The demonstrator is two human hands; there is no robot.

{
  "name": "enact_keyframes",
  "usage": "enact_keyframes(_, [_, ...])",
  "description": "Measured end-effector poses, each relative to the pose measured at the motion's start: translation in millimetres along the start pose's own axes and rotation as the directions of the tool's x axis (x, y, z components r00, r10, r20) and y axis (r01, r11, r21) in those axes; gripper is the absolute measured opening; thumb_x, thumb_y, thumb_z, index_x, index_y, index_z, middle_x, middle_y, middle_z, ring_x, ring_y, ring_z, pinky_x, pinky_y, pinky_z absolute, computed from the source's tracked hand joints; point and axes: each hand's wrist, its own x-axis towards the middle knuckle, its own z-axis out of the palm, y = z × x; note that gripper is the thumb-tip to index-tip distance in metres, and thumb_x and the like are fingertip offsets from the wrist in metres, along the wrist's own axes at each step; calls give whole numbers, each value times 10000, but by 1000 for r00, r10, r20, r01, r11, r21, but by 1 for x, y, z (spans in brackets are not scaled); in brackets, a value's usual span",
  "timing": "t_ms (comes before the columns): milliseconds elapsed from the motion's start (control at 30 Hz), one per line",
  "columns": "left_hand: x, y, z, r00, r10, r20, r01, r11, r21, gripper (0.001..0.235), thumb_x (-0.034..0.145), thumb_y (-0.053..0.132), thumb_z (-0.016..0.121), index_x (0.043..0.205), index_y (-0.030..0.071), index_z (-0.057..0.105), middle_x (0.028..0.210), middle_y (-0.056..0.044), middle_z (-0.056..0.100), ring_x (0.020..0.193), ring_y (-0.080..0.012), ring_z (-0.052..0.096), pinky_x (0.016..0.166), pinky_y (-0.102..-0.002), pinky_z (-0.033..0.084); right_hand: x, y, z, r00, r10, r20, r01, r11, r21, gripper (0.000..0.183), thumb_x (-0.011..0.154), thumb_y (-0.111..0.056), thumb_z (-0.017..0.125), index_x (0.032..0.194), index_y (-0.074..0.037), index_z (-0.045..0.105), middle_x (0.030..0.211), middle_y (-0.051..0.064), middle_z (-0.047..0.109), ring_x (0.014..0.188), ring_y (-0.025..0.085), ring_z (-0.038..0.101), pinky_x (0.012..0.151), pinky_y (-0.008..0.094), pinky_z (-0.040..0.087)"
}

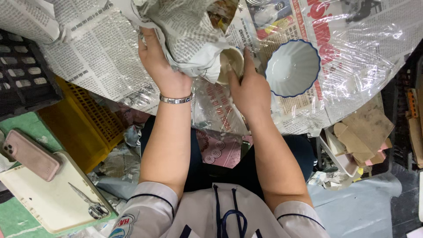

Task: The person wraps small ceramic items, including a cup and a bowl, in newspaper. They fold the paper around each item and place the wrapped objects on the table.

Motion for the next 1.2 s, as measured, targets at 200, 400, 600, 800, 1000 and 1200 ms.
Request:
enact_keyframes(200, [4,5,-1,998,-21,66,28,994,-106,389,1107,318,535,1334,2,526,1295,-142,618,1176,-291,671,996,-447,592,-32,0,-31,983,-180,-38,177,983,-56,467,954,-235,720,1369,-44,622,771,162,731,621,339,691,583,450,516])
enact_keyframes(400, [10,-8,-36,945,-148,293,235,928,-289,556,1103,519,393,1350,45,545,1325,-116,622,1200,-274,617,1020,-430,540,-23,54,-56,883,112,-456,267,680,683,253,1168,-123,621,936,-32,582,732,17,542,630,74,466,581,234,378])
enact_keyframes(600, [16,-36,-81,949,-255,186,302,907,-295,430,1095,469,424,1286,102,540,1260,-83,612,1176,-251,592,1033,-424,515,-8,71,-57,758,159,-633,398,656,642,226,1171,-125,557,968,-44,500,723,16,503,571,62,413,493,220,309])
enact_keyframes(800, [17,-50,-104,916,-374,147,401,832,-383,424,1059,470,430,1237,102,544,1228,-97,613,1136,-254,595,1010,-422,514,-10,58,-55,836,121,-536,367,603,709,120,1149,-117,573,1080,-40,512,788,15,522,602,67,451,529,230,342])
enact_keyframes(1000, [16,-60,-112,928,-354,117,373,879,-299,382,1082,394,422,1261,83,555,1248,-105,616,1158,-267,592,1016,-435,517,-5,56,-48,856,95,-508,352,612,708,130,1162,-132,562,1101,-17,573,902,29,601,643,62,486,536,225,367])
enact_keyframes(1200, [16,-59,-118,915,-320,247,362,921,-147,334,1055,347,400,1163,99,596,1182,-88,654,1129,-243,609,1016,-425,521,-11,54,-50,829,-35,-558,261,907,331,120,1145,-105,648,1057,-24,652,816,27,628,700,87,583,666,299,458])
